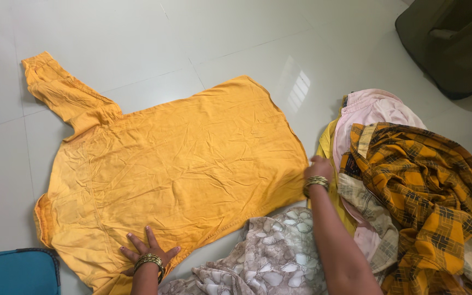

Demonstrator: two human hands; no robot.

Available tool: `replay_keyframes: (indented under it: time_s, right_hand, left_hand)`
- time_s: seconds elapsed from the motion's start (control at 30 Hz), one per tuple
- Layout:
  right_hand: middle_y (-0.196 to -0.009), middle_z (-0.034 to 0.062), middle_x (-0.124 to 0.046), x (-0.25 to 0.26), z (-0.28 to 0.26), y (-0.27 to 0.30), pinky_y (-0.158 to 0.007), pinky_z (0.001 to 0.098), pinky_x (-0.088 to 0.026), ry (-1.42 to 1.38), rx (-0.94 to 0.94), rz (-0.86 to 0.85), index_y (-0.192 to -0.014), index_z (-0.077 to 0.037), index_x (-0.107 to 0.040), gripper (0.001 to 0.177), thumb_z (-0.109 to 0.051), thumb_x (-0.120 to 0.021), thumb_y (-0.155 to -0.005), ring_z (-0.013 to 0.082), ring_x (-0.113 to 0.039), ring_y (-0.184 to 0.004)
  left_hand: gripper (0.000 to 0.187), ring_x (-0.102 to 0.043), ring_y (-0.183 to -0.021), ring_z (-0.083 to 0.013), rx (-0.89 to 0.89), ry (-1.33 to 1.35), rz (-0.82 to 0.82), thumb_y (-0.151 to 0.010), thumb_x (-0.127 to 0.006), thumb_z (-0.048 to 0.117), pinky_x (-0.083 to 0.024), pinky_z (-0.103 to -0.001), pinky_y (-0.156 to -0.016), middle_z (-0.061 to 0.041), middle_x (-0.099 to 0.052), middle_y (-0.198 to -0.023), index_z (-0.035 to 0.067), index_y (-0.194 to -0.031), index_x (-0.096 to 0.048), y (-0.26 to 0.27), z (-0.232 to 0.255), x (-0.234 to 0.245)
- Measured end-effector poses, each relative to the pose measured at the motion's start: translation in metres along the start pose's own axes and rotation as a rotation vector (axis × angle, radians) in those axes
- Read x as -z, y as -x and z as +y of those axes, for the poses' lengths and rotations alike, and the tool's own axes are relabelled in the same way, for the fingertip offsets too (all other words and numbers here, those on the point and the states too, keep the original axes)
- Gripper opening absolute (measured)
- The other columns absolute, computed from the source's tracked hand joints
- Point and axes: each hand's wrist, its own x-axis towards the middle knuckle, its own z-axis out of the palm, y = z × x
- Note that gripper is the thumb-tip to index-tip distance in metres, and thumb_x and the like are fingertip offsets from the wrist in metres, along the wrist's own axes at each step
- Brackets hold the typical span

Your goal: The person smooths out a yellow shirt on the floor, folds the sleeves and sides inward, and continues smoothing the fabric by hand.

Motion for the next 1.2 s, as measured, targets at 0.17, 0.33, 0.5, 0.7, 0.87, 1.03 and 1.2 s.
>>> replay_keyframes:
  time_s: [0.17,0.33,0.5,0.7,0.87,1.03,1.2]
  right_hand:
    - [-0.112,0.0106,-0.074,-0.035,-0.093,0.075,-0.076,0.0413,-0.061,-0.282,0.281,-0.717,-0.127,-0.016,-0.067,0.036,-0.016,-0.066,-0.09,0.0273,-0.074,-0.088]
    - [-0.106,0.0082,-0.078,-0.088,-0.115,0.137,-0.081,0.0354,-0.06,-0.135,0.758,-1.057,-0.125,-0.02,-0.069,0.035,-0.027,-0.069,-0.091,0.0205,-0.074,-0.09]
    - [-0.104,0.0136,-0.08,-0.082,-0.083,0.072,-0.082,0.0425,-0.061,0.049,0.511,-0.818,-0.117,-0.011,-0.073,0.036,-0.029,-0.07,-0.087,0.0294,-0.076,-0.092]
    - [-0.157,0.0136,-0.049,-0.02,-0.096,0.101,-0.106,0.0607,-0.048,0.232,0.104,-0.472,-0.143,-0.025,-0.061,0.062,-0.038,-0.077,-0.084,0.04,-0.049,-0.141]
    - [-0.172,0.0023,0.016,-0.006,-0.151,0.168,-0.112,0.0794,-0.016,0.627,0.68,-0.846,-0.16,-0.043,0.001,0.126,-0.086,-0.074,-0.069,0.0431,0.008,-0.157]
    - [-0.167,0.0062,0.034,-0.001,-0.16,0.172,-0.105,0.0838,-0.005,0.693,0.678,-0.944,-0.159,-0.04,0.018,0.152,-0.086,-0.085,-0.057,0.0471,0.029,-0.15]
    - [-0.165,0.0075,0.039,0.001,-0.163,0.169,-0.106,0.0832,-0.004,0.734,0.658,-1.006,-0.158,-0.039,0.023,0.162,-0.082,-0.093,-0.053,0.0478,0.034,-0.148]
  left_hand:
    - [0.134,0.015,-0.155,-0.0421,-0.068,0.121,0.174,-0.068,-0.071,0.086,-0.016,-0.077,-0.111,-0.011,0.026,-0.169,0.035,-0.162,0.007,0.022,0.007,0.006]
    - [0.112,0.01,-0.158,-0.0356,-0.188,0.022,0.231,-0.083,-0.058,0.081,-0.014,-0.073,-0.115,-0.006,0.019,-0.172,0.033,-0.164,0.003,0.048,0.017,0.01]
    - [0.108,0.011,-0.158,-0.0333,-0.051,0.191,0.244,-0.086,-0.052,0.08,-0.009,-0.069,-0.119,-0.006,0.019,-0.172,0.031,-0.164,0.003,0.042,-0.009,0.016]
    - [0.11,0.01,-0.155,-0.0364,0.387,0.571,0.303,-0.091,-0.053,0.074,0.0,-0.052,-0.122,-0.018,0.012,-0.17,0.011,-0.164,-0.001,0.014,-0.044,0.017]
    - [0.091,0.004,-0.159,-0.0273,-0.009,0.259,0.45,-0.097,-0.047,0.063,-0.003,-0.05,-0.127,-0.008,0.003,-0.174,0.018,-0.166,-0.009,0.029,-0.011,0.013]
    - [0.088,0.012,-0.157,-0.0262,-0.043,0.268,0.359,-0.098,-0.029,0.071,0.004,-0.053,-0.124,-0.003,0.012,-0.172,0.02,-0.164,0.0,0.035,-0.009,0.03]
    - [0.089,0.01,-0.156,-0.0274,0.168,0.351,0.372,-0.097,-0.026,0.072,0.003,-0.054,-0.123,-0.004,0.012,-0.171,0.02,-0.164,0.001,0.008,-0.04,0.046]
